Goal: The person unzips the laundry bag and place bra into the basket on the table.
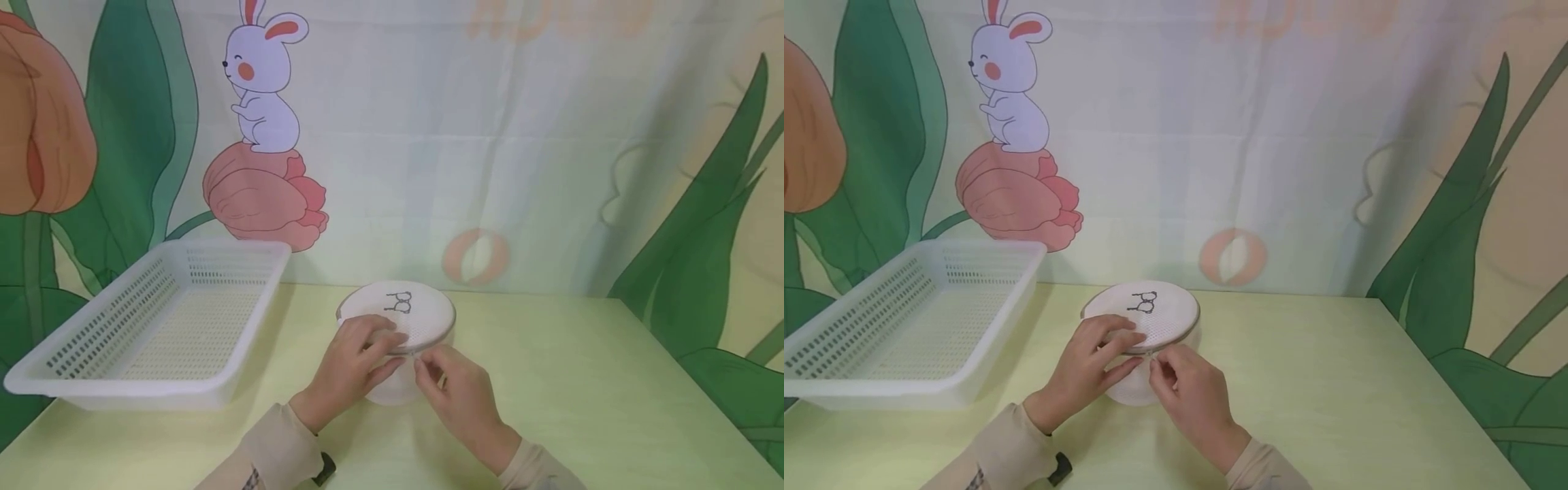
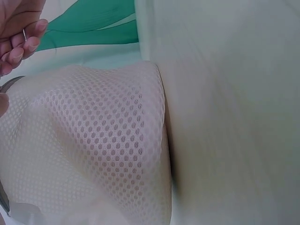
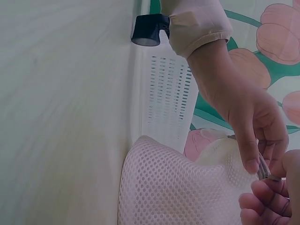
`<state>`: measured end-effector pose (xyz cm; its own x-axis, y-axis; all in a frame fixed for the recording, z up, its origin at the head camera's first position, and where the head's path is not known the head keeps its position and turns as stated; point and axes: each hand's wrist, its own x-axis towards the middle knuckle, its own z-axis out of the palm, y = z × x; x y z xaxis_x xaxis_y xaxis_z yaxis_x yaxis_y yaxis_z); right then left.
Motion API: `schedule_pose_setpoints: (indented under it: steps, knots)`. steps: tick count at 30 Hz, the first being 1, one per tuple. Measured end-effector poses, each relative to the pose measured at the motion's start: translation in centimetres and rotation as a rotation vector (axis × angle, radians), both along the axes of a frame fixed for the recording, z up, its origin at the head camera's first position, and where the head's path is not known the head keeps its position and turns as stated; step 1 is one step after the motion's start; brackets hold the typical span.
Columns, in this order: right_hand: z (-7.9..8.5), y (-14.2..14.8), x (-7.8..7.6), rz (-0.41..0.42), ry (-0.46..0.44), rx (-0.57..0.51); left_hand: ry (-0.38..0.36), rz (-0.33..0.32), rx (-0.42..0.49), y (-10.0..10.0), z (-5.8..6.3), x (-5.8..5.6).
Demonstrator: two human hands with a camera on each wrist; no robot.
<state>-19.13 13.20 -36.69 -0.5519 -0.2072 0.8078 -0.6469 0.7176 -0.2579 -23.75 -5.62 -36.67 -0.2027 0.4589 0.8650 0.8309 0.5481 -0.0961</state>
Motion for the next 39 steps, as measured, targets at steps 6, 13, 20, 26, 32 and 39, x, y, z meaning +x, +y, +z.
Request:
schedule_pose_setpoints:
  steps: [6,13,20,26,32,39]
  knots:
    - [-0.16,-0.09,-0.03,0.019,0.011,-0.002,0.012,-0.007,0.004,-0.19,-0.3,-0.28]
    - [-0.22,-0.12,0.03,0.03,0.03,0.008,0.04,-0.008,0.009,-0.43,-0.63,-0.4]
    - [-0.27,-0.1,0.02,0.047,0.047,-0.001,0.059,-0.009,0.002,-0.58,-0.65,-0.44]
    - [-0.18,-0.1,0.01,0.036,0.048,-0.004,0.089,-0.011,0.009,-0.67,-0.65,-0.59]
    - [-0.12,-0.09,0.05,0.025,0.043,-0.007,0.095,-0.013,0.011,-0.72,-0.76,-0.65]
    - [0.0,-0.01,0.02,0.007,0.04,0.001,0.095,-0.007,0.011,-0.8,-0.76,-0.73]
